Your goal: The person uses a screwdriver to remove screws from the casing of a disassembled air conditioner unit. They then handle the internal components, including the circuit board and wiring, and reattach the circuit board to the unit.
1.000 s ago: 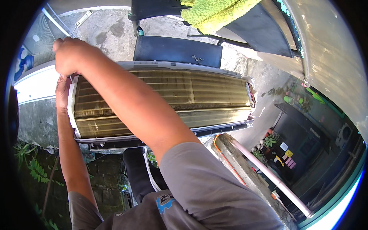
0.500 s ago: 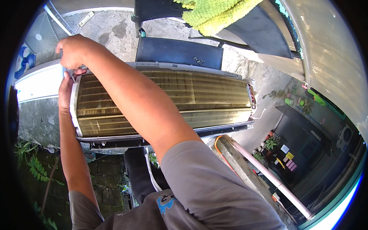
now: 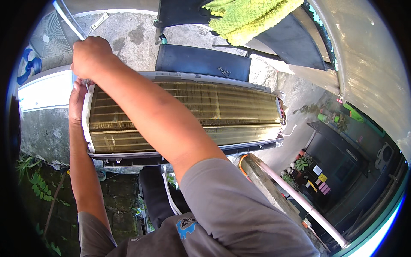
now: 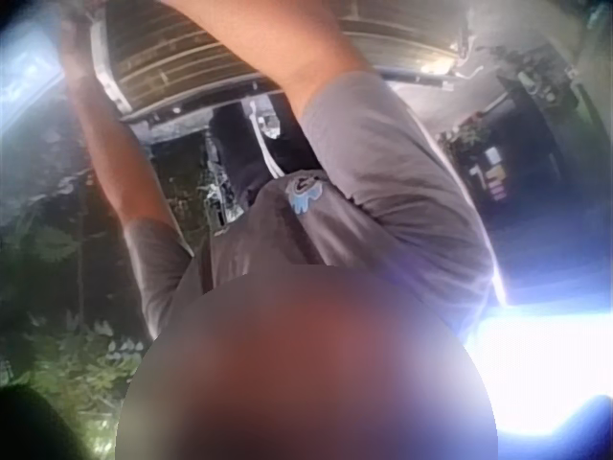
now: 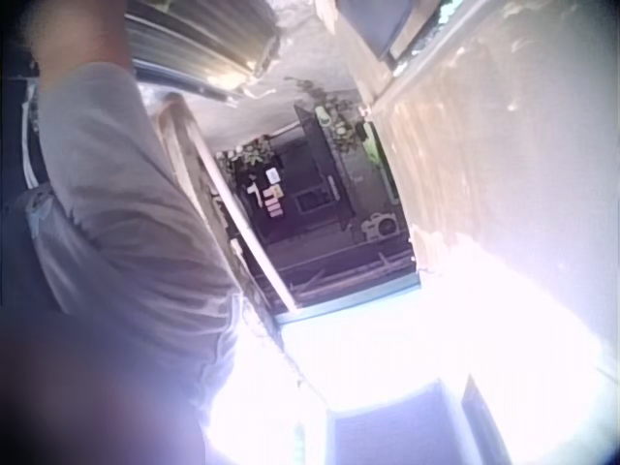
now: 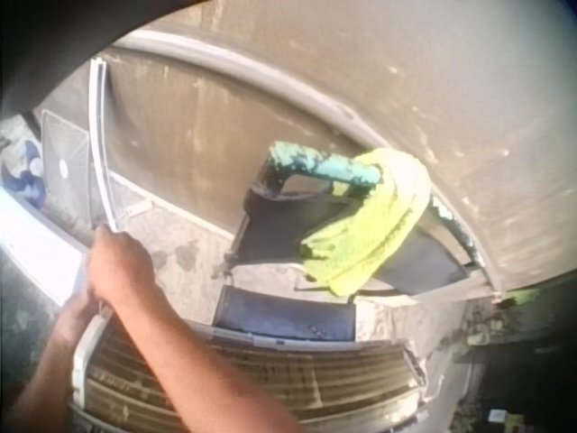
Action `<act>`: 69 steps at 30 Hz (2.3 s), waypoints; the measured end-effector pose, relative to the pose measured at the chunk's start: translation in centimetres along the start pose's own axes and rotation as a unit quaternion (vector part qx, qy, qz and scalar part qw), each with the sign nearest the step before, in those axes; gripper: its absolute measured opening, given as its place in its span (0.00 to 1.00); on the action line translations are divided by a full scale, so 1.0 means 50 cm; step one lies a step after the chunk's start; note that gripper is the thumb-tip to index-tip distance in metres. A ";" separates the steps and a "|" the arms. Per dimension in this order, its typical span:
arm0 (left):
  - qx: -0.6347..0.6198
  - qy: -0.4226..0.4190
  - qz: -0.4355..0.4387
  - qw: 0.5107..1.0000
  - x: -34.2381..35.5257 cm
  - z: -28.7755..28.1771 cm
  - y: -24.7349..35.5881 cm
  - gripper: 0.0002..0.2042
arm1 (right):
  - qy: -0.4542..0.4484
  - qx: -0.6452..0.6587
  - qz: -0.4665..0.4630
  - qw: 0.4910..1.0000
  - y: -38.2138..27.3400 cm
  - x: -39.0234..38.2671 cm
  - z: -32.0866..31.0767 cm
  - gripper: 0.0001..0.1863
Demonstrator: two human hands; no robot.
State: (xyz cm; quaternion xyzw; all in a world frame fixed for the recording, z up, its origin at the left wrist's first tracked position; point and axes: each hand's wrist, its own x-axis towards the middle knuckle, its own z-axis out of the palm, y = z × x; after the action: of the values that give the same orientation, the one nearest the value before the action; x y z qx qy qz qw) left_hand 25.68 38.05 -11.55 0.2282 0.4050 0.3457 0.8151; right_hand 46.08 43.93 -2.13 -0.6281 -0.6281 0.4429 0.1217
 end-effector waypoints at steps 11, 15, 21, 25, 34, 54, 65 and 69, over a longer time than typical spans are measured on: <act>0.026 -0.025 -0.051 0.998 0.011 -0.037 0.002 0.31 | -0.029 0.062 -0.035 0.997 0.024 0.004 -0.006 0.29; 0.114 0.017 0.044 0.992 0.021 -0.031 -0.011 0.26 | -0.012 -0.031 0.030 0.999 -0.009 -0.008 0.012 0.30; 0.049 -0.066 -0.027 0.996 0.026 -0.054 -0.003 0.26 | -0.076 0.218 -0.033 0.972 0.023 0.007 -0.008 0.29; -0.045 -0.059 -0.008 0.997 0.024 -0.046 -0.014 0.27 | -0.045 0.128 -0.046 0.990 0.027 0.013 -0.003 0.25; -0.004 0.181 0.022 0.983 -0.013 -0.086 0.033 0.29 | 0.069 0.296 -0.057 0.951 -0.042 -0.032 -0.010 0.15; 0.236 0.182 0.053 0.953 -0.261 0.029 0.044 0.18 | -0.102 -0.240 0.314 0.913 0.642 -0.444 -0.184 0.13; 0.254 0.188 0.083 0.945 -0.248 0.064 0.071 0.16 | -0.071 -0.220 0.285 0.930 0.662 -0.462 -0.200 0.12; 0.296 0.226 0.120 0.920 -0.277 0.103 0.074 0.12 | -0.045 -0.170 0.276 0.945 0.588 -0.453 -0.246 0.13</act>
State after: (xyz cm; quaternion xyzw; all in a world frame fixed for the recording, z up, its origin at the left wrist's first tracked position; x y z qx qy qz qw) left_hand 22.49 29.65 0.75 0.4222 0.6315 0.3478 0.5496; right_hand 78.95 23.26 -6.70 -0.7676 -0.5012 0.3733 -0.1423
